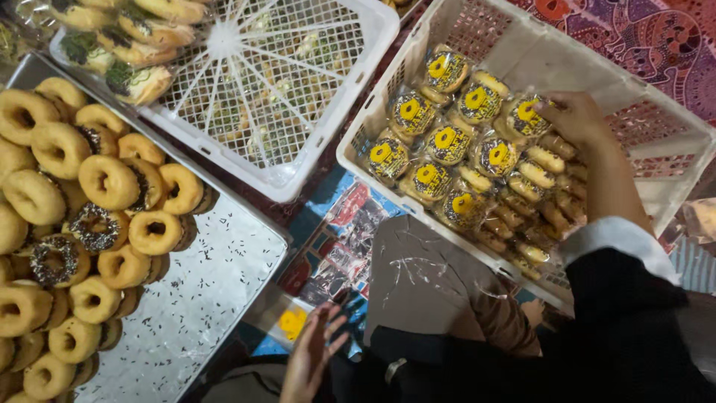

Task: The person picks doughnuts from a metal tray, places them into clear plastic bags, and arranges the sealed bags into a white plastic basket. The person repeats this process for multiple doughnuts throughout the clip.

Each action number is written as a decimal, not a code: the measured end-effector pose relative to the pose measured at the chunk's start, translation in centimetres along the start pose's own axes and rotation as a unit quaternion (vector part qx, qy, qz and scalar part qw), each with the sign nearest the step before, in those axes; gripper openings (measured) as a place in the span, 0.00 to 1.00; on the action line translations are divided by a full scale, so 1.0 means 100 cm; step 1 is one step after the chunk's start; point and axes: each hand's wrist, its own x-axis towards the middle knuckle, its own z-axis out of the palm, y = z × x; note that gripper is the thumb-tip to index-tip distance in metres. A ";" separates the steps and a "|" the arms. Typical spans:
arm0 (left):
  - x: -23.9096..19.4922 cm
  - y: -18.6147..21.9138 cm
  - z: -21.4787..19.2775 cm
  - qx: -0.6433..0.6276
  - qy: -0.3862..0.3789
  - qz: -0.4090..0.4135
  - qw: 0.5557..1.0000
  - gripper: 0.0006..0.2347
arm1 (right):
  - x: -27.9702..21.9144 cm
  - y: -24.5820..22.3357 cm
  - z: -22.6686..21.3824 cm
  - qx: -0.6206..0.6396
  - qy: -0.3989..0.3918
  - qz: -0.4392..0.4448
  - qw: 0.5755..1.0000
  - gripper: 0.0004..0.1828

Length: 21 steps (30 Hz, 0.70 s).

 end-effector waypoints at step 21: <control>0.044 0.002 -0.174 0.763 0.291 0.040 0.576 0.51 | -0.284 -0.266 0.590 -0.211 -0.390 -0.401 0.801 0.31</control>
